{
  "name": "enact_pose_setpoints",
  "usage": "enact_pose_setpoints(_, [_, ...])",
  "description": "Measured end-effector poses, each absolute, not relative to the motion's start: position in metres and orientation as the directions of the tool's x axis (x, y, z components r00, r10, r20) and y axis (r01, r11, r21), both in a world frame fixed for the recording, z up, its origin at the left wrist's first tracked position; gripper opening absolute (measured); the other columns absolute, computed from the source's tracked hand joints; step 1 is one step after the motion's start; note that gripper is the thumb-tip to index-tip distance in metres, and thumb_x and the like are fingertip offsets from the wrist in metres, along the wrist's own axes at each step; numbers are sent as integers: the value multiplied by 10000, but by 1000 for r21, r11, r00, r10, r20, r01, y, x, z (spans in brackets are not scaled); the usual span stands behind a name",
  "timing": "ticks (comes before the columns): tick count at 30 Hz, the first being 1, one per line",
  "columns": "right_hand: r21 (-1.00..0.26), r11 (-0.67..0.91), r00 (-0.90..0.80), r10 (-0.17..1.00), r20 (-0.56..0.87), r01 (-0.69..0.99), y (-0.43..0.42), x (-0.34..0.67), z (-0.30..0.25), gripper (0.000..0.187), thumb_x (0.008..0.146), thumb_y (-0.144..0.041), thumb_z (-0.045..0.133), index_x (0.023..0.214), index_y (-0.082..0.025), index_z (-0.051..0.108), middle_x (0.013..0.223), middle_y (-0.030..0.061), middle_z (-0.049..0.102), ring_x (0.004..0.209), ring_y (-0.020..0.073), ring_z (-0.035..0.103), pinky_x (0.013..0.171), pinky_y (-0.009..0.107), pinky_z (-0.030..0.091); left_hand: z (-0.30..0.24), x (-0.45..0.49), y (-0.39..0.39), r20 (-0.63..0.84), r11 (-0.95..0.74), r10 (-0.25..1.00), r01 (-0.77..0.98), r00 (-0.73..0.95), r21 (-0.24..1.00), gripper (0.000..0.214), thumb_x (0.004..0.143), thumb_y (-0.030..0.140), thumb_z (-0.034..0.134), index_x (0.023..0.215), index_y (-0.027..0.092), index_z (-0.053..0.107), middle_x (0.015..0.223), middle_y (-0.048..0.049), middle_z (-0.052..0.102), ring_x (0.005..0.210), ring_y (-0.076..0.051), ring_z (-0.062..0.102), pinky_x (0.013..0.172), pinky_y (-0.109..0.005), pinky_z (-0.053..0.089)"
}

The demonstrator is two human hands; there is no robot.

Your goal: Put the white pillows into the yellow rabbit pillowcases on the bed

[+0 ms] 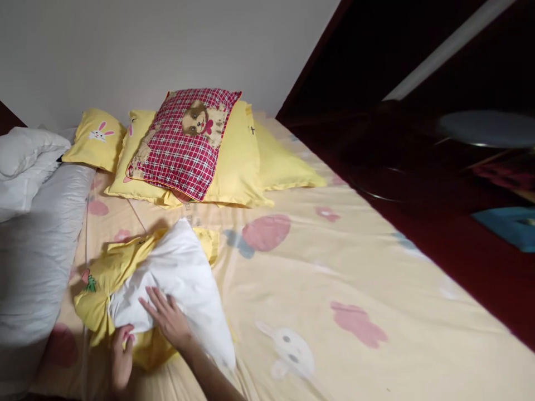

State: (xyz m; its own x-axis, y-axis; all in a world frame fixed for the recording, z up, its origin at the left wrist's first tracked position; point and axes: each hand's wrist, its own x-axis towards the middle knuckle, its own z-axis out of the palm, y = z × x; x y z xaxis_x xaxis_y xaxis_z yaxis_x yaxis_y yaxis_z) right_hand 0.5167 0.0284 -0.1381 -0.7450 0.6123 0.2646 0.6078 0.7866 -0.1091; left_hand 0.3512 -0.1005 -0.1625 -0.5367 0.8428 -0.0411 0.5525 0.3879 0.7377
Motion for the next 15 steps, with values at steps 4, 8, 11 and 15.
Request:
enact_pose_setpoints(4, [-159, 800, -769, 600, 220, 578, 87, 492, -96, 682, 933, -134, 430, 1550, -323, 208, 1540, 171, 392, 1360, 373, 408, 975, 547, 394, -132, 328, -57, 151, 294, 877, 757, -457, 583, 298, 868, 209, 401, 977, 174, 676, 980, -108, 726, 951, -218, 680, 856, -384, 555])
enact_pose_setpoints(8, [-93, 844, -821, 535, 198, 528, 101, 470, -80, 688, 948, -198, 475, 1520, -458, 195, 1561, 148, 353, 1301, 410, 456, 927, 619, 410, -118, 327, -51, 193, 320, 902, 898, -386, 302, 254, 880, 158, 431, 910, 184, 681, 927, -75, 725, 951, -235, 664, 834, -397, 510])
enact_pose_setpoints(11, [-93, 863, -846, 506, 167, 497, 99, 464, -88, 600, 956, -246, 486, 1483, -470, 305, 1545, 110, 383, 1303, 402, 446, 921, 624, 416, -119, 332, -64, 201, 241, 947, 968, -249, 63, 278, 864, 104, 445, 878, 205, 703, 901, -49, 732, 991, -262, 653, 835, -418, 486])
enact_pose_setpoints(15, [-148, 874, -865, 481, 144, 462, 93, 467, -97, 506, 981, -300, 439, 1462, -443, 374, 1457, 92, 476, 1315, 363, 427, 956, 593, 406, -126, 328, -81, 240, 83, 970, 984, -43, -159, 404, 834, 20, 406, 1035, 197, 709, 993, -69, 736, 960, -222, 667, 845, -386, 515])
